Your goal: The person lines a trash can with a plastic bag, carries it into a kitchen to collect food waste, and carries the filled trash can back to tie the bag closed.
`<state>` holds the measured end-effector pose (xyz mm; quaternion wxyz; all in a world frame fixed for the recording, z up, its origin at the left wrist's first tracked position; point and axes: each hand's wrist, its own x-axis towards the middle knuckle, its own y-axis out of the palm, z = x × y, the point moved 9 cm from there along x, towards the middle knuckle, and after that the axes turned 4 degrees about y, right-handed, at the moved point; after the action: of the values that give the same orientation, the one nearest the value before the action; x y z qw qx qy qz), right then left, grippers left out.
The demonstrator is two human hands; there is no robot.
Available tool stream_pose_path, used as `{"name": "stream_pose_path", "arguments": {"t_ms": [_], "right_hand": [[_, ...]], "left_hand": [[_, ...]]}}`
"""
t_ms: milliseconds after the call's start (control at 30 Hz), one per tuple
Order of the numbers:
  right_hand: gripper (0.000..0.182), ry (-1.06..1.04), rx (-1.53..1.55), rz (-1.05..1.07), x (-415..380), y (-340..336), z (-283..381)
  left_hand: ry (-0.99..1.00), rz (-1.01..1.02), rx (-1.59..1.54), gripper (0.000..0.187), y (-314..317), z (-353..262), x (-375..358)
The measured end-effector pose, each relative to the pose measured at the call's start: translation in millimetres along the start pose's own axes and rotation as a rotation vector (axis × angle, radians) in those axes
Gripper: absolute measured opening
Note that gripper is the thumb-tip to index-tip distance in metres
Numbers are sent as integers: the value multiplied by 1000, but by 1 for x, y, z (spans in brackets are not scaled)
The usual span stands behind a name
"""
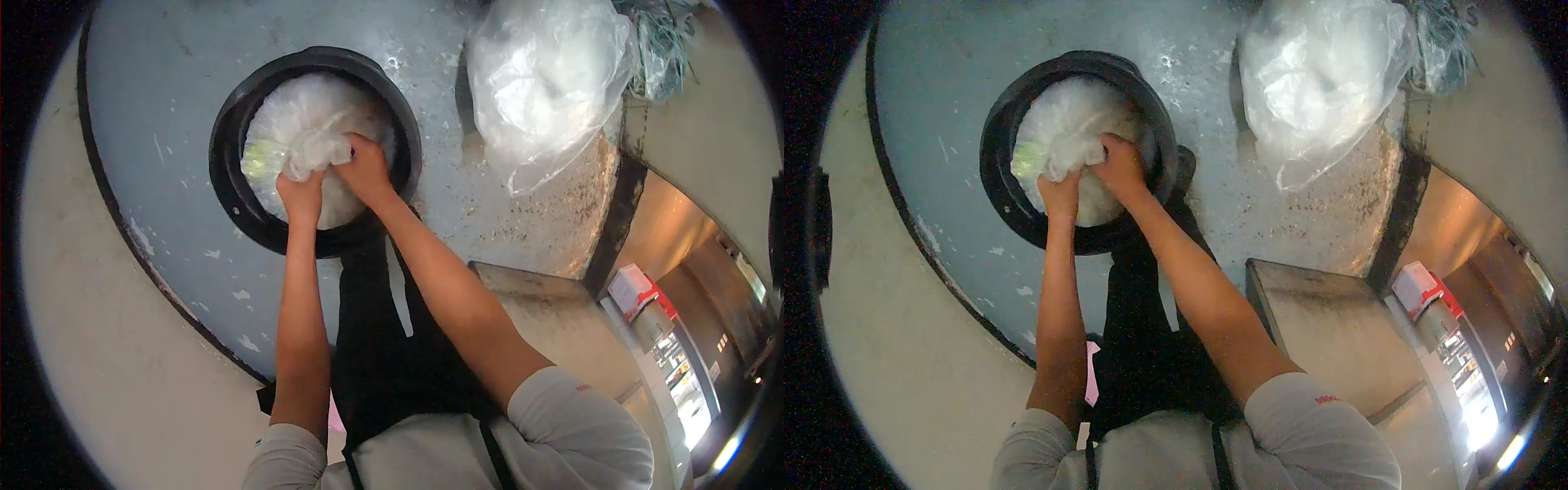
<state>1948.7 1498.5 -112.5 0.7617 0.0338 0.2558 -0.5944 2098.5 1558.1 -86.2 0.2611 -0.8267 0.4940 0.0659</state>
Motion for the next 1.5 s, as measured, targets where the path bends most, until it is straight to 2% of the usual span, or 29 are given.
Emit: {"name": "stream_pose_path", "arguments": {"t_ms": [167, 200, 300, 367, 467, 567, 667, 767, 867, 967, 1067, 1200, 1267, 1367, 1500], "right_hand": [[26, 118, 83, 51, 3, 0, -3], [27, 87, 68, 46, 7, -1, -1], [28, 30, 18, 30, 16, -1, -4], [29, 51, -18, 25, 18, -1, -1], [29, 190, 41, 56, 22, -1, -5], [33, 161, -98, -66, 15, -9, 7], [27, -42, -198, -333, -25, -34, 55], [18, -57, -141, -222, -46, -24, 59], [15, -7, -304, -99, -36, -1, 47], [13, -125, -458, -104, -27, 3, 52], [10, -287, -462, -126, -34, 1, 66], [12, -370, -477, -102, -30, 4, 73], [14, -381, -497, -75, -27, 9, 75], [17, -369, -577, 102, -20, 17, 72], [18, -395, -734, 229, -12, 25, 68]], "left_hand": [[47, 52, -137, 37, 3, 0, 9], [48, 79, -168, 38, 4, -1, 10], [-258, 110, -248, 40, 8, 13, 5], [-368, 132, -371, 42, 10, 23, 4], [-463, 180, -472, 40, 11, 48, 7], [-461, 168, -492, 34, 11, 46, 6], [-436, 117, -437, 30, 11, 36, 7], [-492, 111, -395, 32, 9, 48, 7], [-506, 68, -359, 35, 7, 45, 2], [-442, 58, -388, 34, 4, 32, 4], [-392, 41, -386, 33, 6, 25, 2], [-311, -51, -341, 30, 3, 16, 5], [-295, 6, -310, 26, 2, 25, 11], [-388, 71, -277, 35, 2, 42, 13], [-468, 79, -188, 46, 5, 46, 11]]}}
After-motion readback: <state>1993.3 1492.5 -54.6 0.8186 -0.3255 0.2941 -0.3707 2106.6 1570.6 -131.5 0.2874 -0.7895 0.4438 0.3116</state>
